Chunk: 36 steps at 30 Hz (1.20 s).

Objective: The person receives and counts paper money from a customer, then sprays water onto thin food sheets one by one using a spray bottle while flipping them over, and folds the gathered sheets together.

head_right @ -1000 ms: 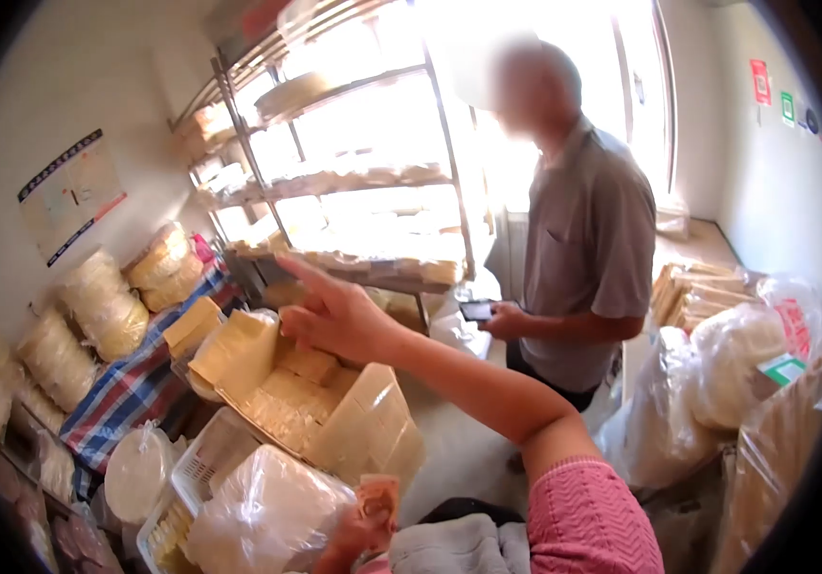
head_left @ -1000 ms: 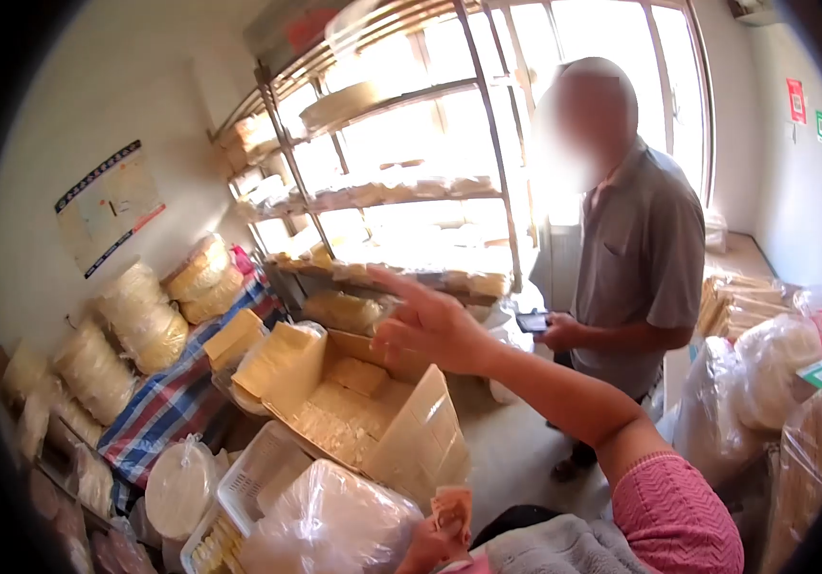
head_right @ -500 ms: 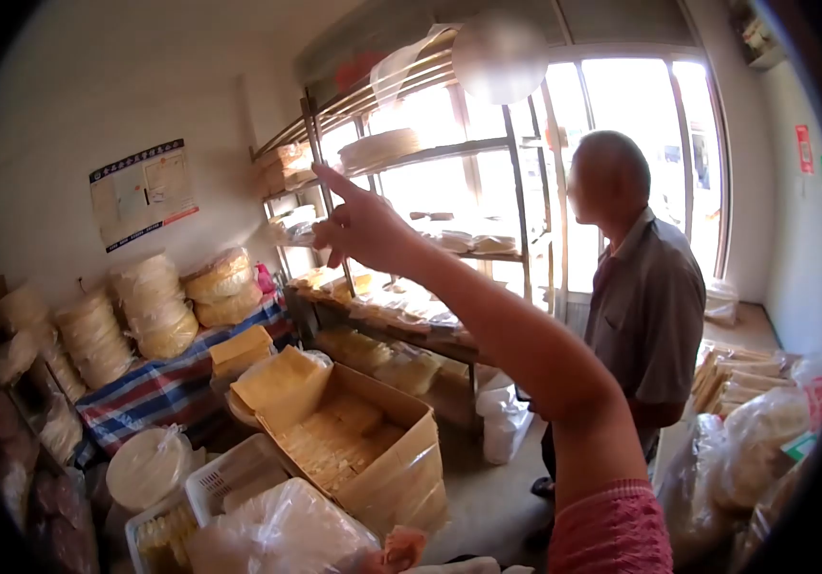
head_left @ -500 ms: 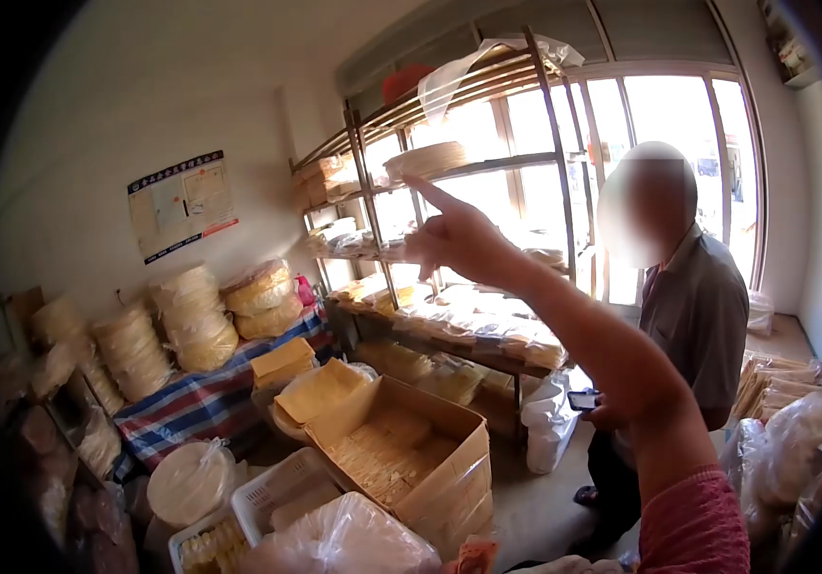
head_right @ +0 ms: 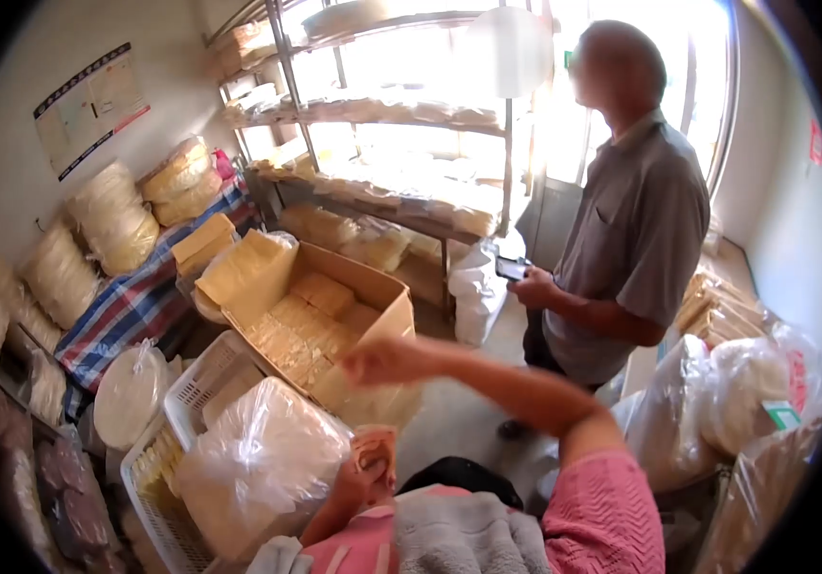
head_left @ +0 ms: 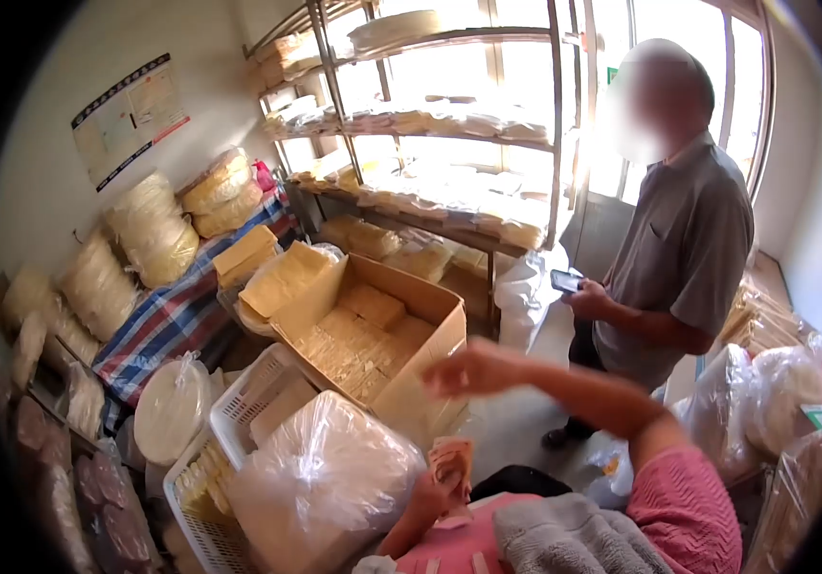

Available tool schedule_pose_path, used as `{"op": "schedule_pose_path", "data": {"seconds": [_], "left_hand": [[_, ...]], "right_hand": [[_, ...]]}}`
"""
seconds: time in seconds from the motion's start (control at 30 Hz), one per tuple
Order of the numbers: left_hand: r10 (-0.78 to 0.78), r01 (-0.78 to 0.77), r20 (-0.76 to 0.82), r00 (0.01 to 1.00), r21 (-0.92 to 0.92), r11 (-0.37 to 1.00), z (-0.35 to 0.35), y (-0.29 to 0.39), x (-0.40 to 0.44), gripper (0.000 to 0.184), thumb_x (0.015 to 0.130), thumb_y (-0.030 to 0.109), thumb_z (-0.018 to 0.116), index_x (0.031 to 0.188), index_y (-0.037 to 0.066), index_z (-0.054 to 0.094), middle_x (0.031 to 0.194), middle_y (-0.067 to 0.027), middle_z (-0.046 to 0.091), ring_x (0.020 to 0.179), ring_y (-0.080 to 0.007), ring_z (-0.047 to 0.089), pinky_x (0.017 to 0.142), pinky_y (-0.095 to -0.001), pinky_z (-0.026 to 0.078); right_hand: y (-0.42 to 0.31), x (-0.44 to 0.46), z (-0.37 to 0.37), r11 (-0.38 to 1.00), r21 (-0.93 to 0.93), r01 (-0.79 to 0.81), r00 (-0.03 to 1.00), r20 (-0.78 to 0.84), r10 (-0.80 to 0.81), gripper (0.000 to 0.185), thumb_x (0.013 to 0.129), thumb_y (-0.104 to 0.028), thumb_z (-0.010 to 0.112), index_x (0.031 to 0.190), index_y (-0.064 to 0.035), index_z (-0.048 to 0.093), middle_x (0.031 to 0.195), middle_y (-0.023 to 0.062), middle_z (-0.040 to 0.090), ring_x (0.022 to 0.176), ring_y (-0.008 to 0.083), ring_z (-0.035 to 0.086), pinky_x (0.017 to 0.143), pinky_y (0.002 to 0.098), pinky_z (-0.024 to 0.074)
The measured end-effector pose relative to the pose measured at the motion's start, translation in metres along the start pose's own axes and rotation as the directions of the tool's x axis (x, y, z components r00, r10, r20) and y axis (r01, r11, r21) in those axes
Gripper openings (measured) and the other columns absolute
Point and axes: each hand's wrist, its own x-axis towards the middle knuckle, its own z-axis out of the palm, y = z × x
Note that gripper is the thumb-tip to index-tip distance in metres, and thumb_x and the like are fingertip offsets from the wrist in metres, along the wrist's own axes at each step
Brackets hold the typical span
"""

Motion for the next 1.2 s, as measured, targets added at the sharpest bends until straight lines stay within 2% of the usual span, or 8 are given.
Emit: {"op": "schedule_pose_path", "data": {"seconds": [0.07, 0.23, 0.47, 0.7, 0.8, 0.9, 1.0, 1.2], "left_hand": [[0.008, 0.004, -0.136, 0.991, 0.089, 0.996, 0.005, 0.010, -0.001, 0.011, 0.089, 0.009, 0.046, 0.082, 0.003, 0.052, 0.066, -0.0065, 0.053, 0.061, -0.0167, 0.053, 0.057, -0.0272, 0.044], [0.020, -0.022, 0.029, 0.999, 0.071, 0.997, 0.010, 0.022, 0.002, 0.015, 0.089, 0.012, 0.047, 0.080, 0.002, 0.052, 0.069, -0.0071, 0.055, 0.065, -0.0179, 0.055, 0.058, -0.0278, 0.045], [-0.030, 0.024, 0.031, 0.999, 0.167, 0.986, 0.017, 0.020, 0.005, 0.016, 0.089, 0.013, 0.049, 0.094, -0.001, 0.054, 0.077, -0.0084, 0.059, 0.071, -0.0182, 0.059, 0.065, -0.0281, 0.048], [-0.045, 0.048, 0.098, 0.994, -0.035, 0.998, 0.013, 0.011, 0.006, 0.014, 0.086, 0.010, 0.051, 0.092, -0.002, 0.054, 0.077, -0.0095, 0.059, 0.068, -0.0195, 0.058, 0.061, -0.0282, 0.047], [-0.015, 0.013, 0.179, 0.984, 0.012, 1.000, 0.017, 0.012, 0.007, 0.012, 0.086, 0.008, 0.048, 0.093, -0.002, 0.053, 0.074, -0.0088, 0.057, 0.066, -0.0180, 0.057, 0.059, -0.0279, 0.047], [-0.072, 0.066, 0.198, 0.978, 0.039, 0.997, 0.013, 0.007, 0.003, 0.013, 0.087, 0.009, 0.048, 0.093, -0.002, 0.053, 0.075, -0.0091, 0.058, 0.067, -0.0185, 0.057, 0.059, -0.0278, 0.047], [-0.109, 0.094, 0.122, 0.987, 0.117, 0.989, 0.015, 0.002, -0.004, 0.014, 0.087, 0.009, 0.049, 0.095, -0.002, 0.053, 0.076, -0.0087, 0.058, 0.067, -0.0188, 0.057, 0.060, -0.0276, 0.048], [-0.094, 0.081, 0.070, 0.993, 0.170, 0.982, 0.011, -0.012, -0.015, 0.013, 0.086, 0.010, 0.052, 0.095, 0.000, 0.054, 0.077, -0.0074, 0.060, 0.068, -0.0177, 0.059, 0.059, -0.0263, 0.048]], "right_hand": [[0.040, -0.028, 0.049, 0.883, 0.434, -0.180, 0.983, 0.107, 0.148, 0.051, 0.084, -0.037, 0.060, 0.122, -0.0038, 0.050, 0.112, 0.0067, 0.058, 0.099, 0.0144, 0.054, 0.088, 0.0281, 0.0417], [0.038, -0.052, 0.104, 0.665, 0.726, -0.173, 0.978, 0.046, 0.204, 0.032, 0.083, -0.023, 0.063, 0.108, -0.0028, 0.061, 0.096, 0.0028, 0.064, 0.087, 0.0090, 0.057, 0.080, 0.0246, 0.0443], [0.039, -0.059, 0.108, 0.528, 0.839, -0.129, 0.915, -0.105, 0.390, 0.029, 0.083, -0.022, 0.062, 0.104, -0.0011, 0.062, 0.098, 0.0044, 0.064, 0.089, 0.0103, 0.058, 0.078, 0.0235, 0.0457], [0.046, -0.058, 0.127, 0.007, 1.000, -0.021, 0.945, 0.017, 0.326, 0.063, 0.091, -0.053, 0.024, 0.123, -0.0010, 0.042, 0.121, 0.0156, 0.050, 0.099, 0.0256, 0.057, 0.087, 0.0353, 0.0448], [0.066, -0.053, 0.159, -0.291, 0.956, -0.038, 0.978, 0.096, 0.186, 0.057, 0.092, -0.044, 0.032, 0.121, 0.0042, 0.043, 0.116, 0.0198, 0.052, 0.105, 0.0273, 0.053, 0.093, 0.0379, 0.0412], [0.047, -0.056, 0.165, -0.109, 0.979, -0.174, 0.959, 0.194, 0.209, 0.053, 0.092, -0.039, 0.034, 0.120, 0.0053, 0.045, 0.114, 0.0206, 0.054, 0.105, 0.0265, 0.054, 0.094, 0.0364, 0.0420], [0.059, -0.059, 0.175, -0.319, 0.915, -0.245, 0.924, 0.320, 0.208, 0.051, 0.093, -0.037, 0.035, 0.118, 0.0056, 0.046, 0.112, 0.0204, 0.055, 0.105, 0.0258, 0.054, 0.092, 0.0350, 0.0432], [0.045, -0.068, 0.185, -0.272, 0.925, -0.266, 0.867, 0.353, 0.352, 0.049, 0.093, -0.036, 0.034, 0.118, 0.0048, 0.047, 0.111, 0.0182, 0.056, 0.102, 0.0246, 0.056, 0.090, 0.0345, 0.0453]]}}
